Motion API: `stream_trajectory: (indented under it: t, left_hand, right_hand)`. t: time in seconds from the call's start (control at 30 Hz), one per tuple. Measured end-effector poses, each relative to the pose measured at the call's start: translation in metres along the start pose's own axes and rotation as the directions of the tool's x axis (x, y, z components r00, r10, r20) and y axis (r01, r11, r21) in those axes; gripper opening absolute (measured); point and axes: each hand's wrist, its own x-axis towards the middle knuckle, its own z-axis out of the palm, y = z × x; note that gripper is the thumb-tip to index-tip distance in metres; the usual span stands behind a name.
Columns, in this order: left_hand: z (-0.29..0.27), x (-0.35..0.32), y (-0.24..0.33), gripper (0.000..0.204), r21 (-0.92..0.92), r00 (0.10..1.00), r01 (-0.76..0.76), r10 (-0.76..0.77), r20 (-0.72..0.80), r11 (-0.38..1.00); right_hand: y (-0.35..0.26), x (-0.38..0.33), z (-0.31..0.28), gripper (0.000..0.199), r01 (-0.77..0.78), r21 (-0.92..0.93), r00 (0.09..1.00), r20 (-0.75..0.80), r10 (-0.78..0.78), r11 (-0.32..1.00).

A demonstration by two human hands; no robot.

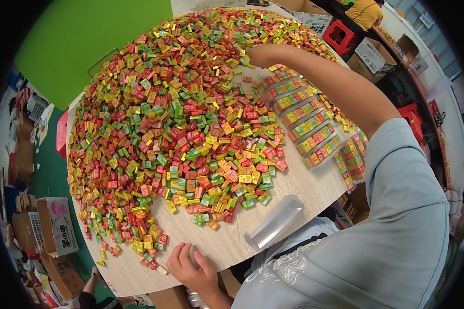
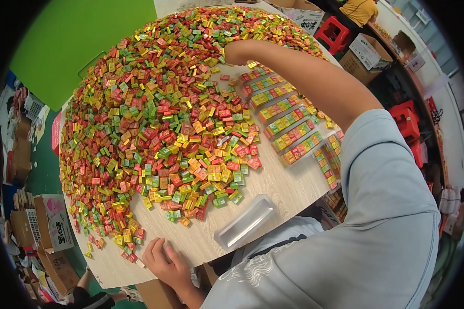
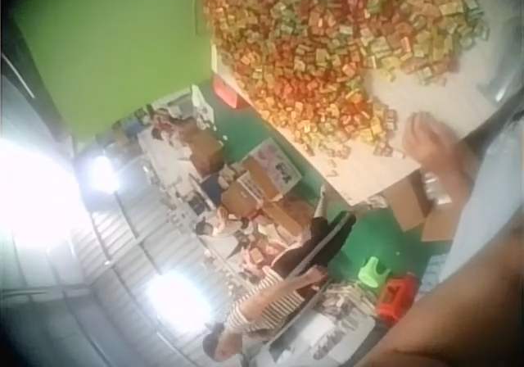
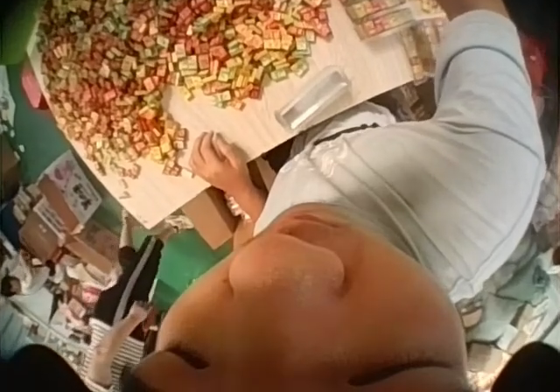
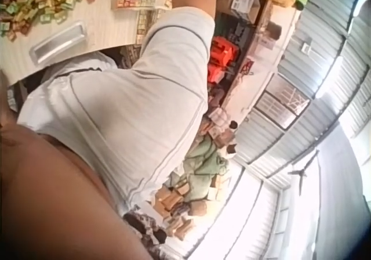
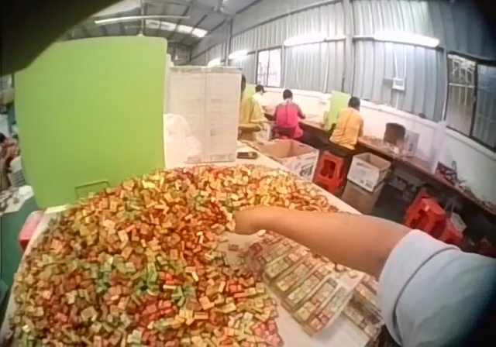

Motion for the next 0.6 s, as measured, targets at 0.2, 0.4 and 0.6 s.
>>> stream_trajectory:
  t: [0.2,0.4,0.6]
  left_hand:
    - [-0.001,-0.001,-0.001,0.022,0.017,1.0,0.007,-0.006,-0.011,1.0]
    - [0.002,-0.002,-0.002,0.025,-0.008,0.999,0.04,-0.04,-0.014,0.999]
    - [0.002,0.0,0.003,0.025,0.005,0.999,0.031,-0.031,-0.007,1.0]
  right_hand:
    - [-0.02,0.0,0.005,0.03,0.027,0.101,0.986,0.16,-0.043,0.995]
    - [-0.05,0.0,0.008,0.024,0.091,0.222,0.99,0.088,-0.113,0.971]
    - [-0.065,-0.022,-0.011,0.026,0.102,0.194,0.977,0.164,-0.134,0.976]
